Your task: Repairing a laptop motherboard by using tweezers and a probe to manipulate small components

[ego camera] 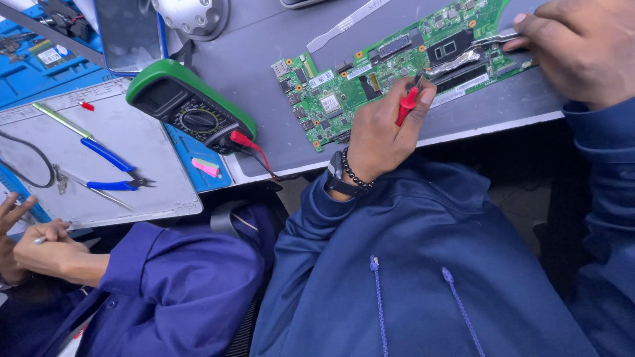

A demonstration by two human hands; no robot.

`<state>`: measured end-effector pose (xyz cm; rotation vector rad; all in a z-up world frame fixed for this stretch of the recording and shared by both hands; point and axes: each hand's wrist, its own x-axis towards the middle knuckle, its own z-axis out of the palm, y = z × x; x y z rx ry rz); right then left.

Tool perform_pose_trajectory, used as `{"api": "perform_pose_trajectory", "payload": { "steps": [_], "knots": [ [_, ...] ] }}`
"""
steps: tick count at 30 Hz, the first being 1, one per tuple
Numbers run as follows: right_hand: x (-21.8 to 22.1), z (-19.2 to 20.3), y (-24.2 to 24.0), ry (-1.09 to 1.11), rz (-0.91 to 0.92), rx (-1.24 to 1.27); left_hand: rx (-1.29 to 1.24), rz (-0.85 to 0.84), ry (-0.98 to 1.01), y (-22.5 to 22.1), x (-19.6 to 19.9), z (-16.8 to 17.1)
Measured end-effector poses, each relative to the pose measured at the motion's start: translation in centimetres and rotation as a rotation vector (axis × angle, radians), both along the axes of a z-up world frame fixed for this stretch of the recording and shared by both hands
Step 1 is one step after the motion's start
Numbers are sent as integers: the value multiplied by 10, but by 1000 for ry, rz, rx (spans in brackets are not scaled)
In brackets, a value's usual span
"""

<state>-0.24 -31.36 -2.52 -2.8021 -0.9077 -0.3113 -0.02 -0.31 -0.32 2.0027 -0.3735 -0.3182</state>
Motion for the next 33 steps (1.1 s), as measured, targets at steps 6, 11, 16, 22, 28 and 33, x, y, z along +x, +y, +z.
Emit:
{"api": "perform_pose_trajectory", "payload": {
  "steps": [6, 11, 16, 22, 28, 33],
  "knots": [
    [1, -6, -3, 113, 53, 192, -15, 11, -39, 0, 0, -2],
    [0, -14, -5, 65, 54, 221, -23, -3, -57, 0, -1, -5],
    [-1, -9, 0, 73, 4, 173, -27, 5, -66, 0, -1, -5],
    [-1, 2, 7, -6, -78, -21, -8, -7, -45, 0, 0, -1],
    [-10, -19, -24, 74, -117, -25, -16, 1, -33, -1, -1, 1],
    [-30, -93, -90, 648, -220, 535, -34, 9, -18, 0, -2, 1]
  ]
}}
